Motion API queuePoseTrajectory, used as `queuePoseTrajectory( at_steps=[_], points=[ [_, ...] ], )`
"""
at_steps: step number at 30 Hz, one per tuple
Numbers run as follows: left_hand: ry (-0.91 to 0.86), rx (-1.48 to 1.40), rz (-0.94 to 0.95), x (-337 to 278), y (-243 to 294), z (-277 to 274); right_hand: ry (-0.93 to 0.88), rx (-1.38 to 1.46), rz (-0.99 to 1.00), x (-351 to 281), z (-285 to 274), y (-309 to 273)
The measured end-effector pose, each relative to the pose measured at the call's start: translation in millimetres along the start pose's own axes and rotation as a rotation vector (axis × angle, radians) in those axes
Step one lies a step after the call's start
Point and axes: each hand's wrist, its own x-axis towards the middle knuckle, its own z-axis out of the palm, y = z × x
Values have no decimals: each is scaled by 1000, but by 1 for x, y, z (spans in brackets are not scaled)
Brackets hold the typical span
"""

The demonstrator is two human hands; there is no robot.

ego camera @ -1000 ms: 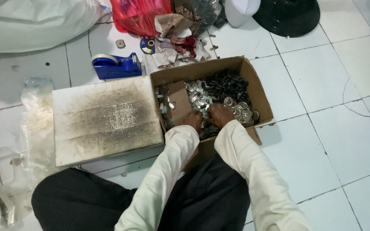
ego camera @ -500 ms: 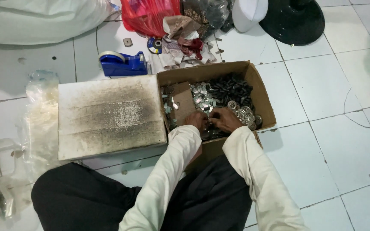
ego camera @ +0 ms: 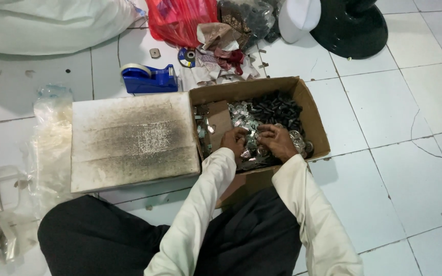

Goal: Manually packing small metal hardware components into plastic bags and sealing them using a heat sealer.

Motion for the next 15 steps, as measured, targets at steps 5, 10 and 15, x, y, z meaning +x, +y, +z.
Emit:
queuePoseTrajectory(
  at_steps=[5, 10, 15],
  points=[
    [51, 5, -81, 8, -11, 1, 89, -420, -60, -4, 2, -7],
    [140, -17, -121, 6, -9, -1, 148, -1074, -179, -7, 9, -19],
    [133, -7, -150, 15, -22, 4, -113, -1211, -295, 4, 31, -16]
  ],
)
